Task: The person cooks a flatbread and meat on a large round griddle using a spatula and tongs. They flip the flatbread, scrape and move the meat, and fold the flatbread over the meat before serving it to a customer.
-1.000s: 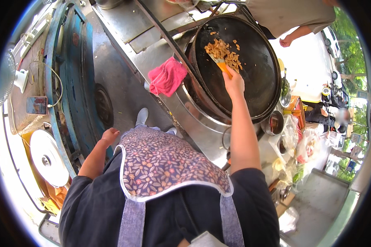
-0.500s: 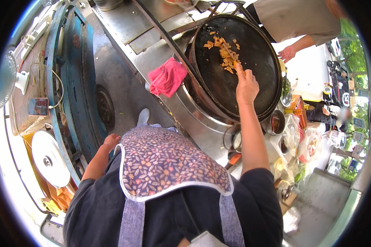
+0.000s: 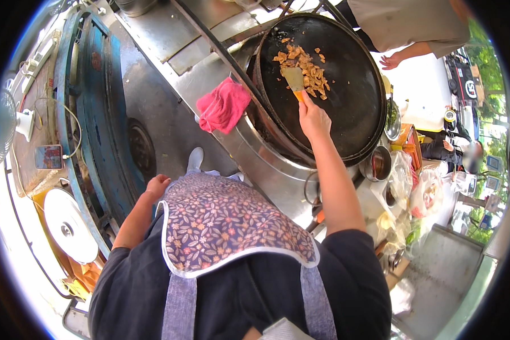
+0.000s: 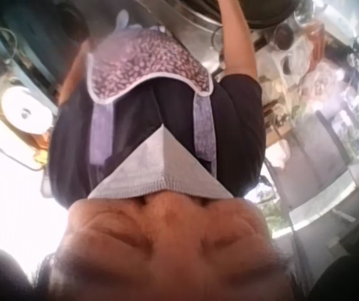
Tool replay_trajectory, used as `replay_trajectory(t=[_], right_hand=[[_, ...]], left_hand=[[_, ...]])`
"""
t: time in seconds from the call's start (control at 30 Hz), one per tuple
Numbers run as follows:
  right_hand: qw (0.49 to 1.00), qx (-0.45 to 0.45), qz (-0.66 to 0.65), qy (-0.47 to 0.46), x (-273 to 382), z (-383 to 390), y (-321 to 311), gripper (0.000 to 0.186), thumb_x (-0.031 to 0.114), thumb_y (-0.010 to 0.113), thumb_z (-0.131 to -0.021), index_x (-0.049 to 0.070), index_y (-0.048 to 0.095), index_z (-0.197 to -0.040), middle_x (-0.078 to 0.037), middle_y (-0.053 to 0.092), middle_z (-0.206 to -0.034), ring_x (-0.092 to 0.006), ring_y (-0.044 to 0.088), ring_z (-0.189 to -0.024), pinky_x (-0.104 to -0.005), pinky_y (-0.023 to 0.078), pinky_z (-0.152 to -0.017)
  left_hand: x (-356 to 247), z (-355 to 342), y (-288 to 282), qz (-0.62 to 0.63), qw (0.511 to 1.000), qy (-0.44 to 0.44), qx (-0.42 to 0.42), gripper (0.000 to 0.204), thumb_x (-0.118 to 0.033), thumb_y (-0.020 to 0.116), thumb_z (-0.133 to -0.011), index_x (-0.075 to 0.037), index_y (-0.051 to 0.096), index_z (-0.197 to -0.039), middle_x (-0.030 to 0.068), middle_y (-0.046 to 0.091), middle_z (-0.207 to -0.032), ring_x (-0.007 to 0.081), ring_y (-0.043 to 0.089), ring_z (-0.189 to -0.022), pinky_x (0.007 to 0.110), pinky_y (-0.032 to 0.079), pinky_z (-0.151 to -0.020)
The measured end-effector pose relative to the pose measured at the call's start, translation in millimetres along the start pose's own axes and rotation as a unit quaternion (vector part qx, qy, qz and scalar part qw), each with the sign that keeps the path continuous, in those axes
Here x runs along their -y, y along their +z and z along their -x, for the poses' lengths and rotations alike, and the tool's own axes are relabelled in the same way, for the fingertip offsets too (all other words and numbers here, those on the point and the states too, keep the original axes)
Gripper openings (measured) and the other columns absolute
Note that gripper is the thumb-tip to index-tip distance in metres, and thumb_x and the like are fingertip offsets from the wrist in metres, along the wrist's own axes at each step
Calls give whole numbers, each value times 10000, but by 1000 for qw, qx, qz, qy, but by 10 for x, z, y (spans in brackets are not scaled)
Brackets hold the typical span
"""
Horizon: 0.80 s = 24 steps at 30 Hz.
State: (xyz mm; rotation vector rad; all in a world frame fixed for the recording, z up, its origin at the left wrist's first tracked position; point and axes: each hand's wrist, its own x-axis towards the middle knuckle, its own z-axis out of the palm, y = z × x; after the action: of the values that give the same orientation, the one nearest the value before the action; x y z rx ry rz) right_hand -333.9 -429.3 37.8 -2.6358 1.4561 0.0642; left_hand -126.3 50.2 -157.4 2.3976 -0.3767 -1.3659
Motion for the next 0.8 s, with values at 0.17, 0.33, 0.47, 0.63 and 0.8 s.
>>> replay_trajectory(t=[0.17, 0.33, 0.47, 0.63, 0.8], right_hand=[[998, 10, -61, -25, -122, -152, -308, 373, 410, 466, -948, 287, 579, -1281, -156, 687, -950, -346, 654, -896, -441, 511, -796], [979, 4, -203, 25, -366, -233, -443, 372, 434, 498, -933, 270, 611, -1247, -149, 684, -1008, -337, 645, -966, -407, 507, -823], [998, 15, -2, 56, -89, -210, -96, 425, 423, 449, -941, 327, 503, -1352, -125, 689, -1015, -330, 659, -926, -449, 513, -818], [998, 31, 36, 35, -191, -367, -163, 449, 426, 435, -946, 302, 478, -1376, -132, 688, -1020, -321, 656, -936, -449, 512, -823], [977, 64, -194, 58, -232, -421, -730, 414, 436, 501, -931, 260, 565, -1301, -149, 682, -1028, -334, 655, -943, -402, 517, -799]], left_hand=[[-68, -155, 23, 33, 999, 16, 1, 316, -288, 655, -884, -33, 666, -1070, 134, 695, -1002, 227, 657, -938, 334, 497, -845], [224, -193, 24, 60, 998, 6, -25, 320, -292, 650, -884, -38, 665, -1078, 135, 694, -1012, 236, 657, -945, 340, 498, -839], [578, -89, 62, -41, 998, -56, 1, 331, -336, 630, -880, -65, 684, -1063, 143, 690, -1050, 282, 647, -1010, 371, 490, -871], [408, -4, 63, -61, 996, -69, -5, 332, -332, 641, -872, -64, 686, -1062, 151, 688, -1056, 285, 645, -1020, 365, 490, -877], [275, -151, 159, 76, 997, 9, -8, 334, -306, 640, -889, -35, 667, -1082, 151, 691, -1043, 260, 653, -999, 343, 491, -868]])
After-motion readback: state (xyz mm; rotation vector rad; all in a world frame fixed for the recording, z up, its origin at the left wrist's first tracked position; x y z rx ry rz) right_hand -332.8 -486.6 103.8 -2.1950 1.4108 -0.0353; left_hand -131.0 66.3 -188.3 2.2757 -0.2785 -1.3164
